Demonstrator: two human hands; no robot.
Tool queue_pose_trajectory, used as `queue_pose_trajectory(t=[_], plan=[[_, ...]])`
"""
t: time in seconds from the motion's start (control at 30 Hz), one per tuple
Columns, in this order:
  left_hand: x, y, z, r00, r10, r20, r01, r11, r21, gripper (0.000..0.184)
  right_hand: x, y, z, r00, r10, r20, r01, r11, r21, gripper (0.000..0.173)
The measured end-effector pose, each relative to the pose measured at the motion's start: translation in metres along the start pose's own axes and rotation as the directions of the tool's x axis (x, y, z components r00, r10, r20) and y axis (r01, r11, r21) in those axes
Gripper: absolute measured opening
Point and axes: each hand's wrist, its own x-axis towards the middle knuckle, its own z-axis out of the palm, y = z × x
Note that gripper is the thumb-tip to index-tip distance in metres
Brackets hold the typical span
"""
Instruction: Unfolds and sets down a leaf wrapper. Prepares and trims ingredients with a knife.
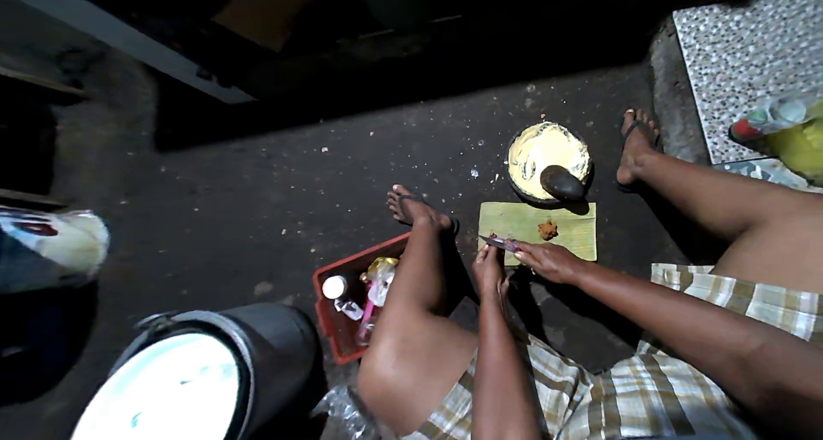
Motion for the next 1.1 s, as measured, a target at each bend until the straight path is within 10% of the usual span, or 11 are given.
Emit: queue_pose_trajectory(t=[1.1], plan=[[0.008,-0.009,-0.004,0.998,-0.066,-0.013,0.066,0.998,0.024,0.024,0.012,0.001,0.009,0.999,0.01,0.052,-0.012,0.999,0.03,0.055]])
